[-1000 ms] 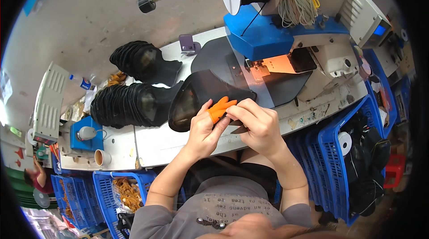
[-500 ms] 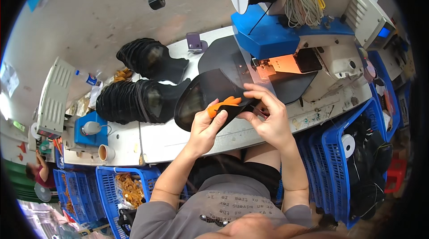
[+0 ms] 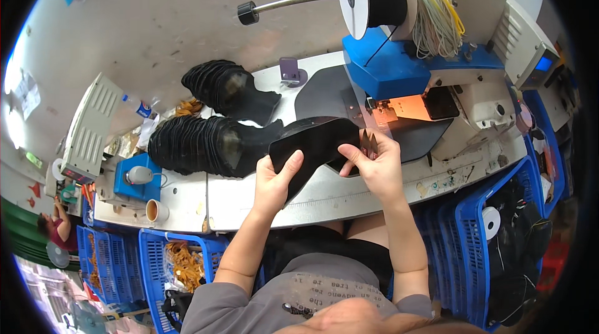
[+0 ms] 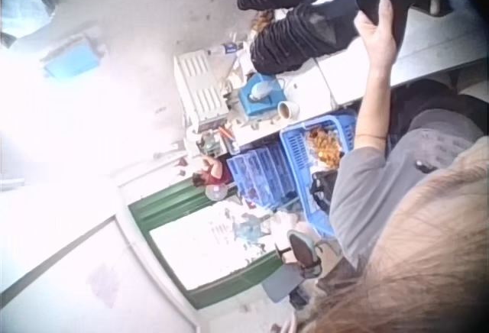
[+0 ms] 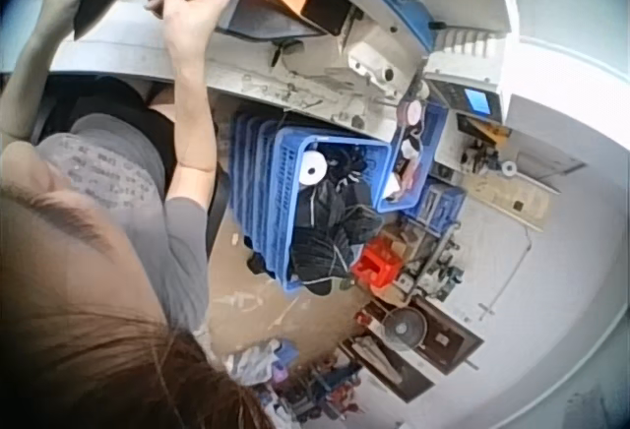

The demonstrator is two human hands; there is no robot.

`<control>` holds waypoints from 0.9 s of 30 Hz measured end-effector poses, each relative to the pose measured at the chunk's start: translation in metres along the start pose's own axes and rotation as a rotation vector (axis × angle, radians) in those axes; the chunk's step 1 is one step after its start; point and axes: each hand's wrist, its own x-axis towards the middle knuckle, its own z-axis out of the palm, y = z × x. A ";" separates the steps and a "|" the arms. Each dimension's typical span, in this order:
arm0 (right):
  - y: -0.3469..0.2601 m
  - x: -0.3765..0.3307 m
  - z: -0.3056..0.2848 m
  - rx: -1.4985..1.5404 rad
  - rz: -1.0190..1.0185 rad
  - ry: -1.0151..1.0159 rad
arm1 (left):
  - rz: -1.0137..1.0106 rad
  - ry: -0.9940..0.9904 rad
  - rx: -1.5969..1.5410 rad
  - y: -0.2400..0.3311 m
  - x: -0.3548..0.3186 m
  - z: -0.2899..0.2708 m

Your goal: The person uses a sewing machine to stitch black boots. They guide the boots under the needle, align the edges, and operate the machine to sew seams. The person handles the boots one at a time, adjusting their position as needed.

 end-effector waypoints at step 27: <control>0.011 -0.007 -0.004 -0.161 -0.180 0.026 | 0.322 0.689 0.096 -0.012 0.008 -0.040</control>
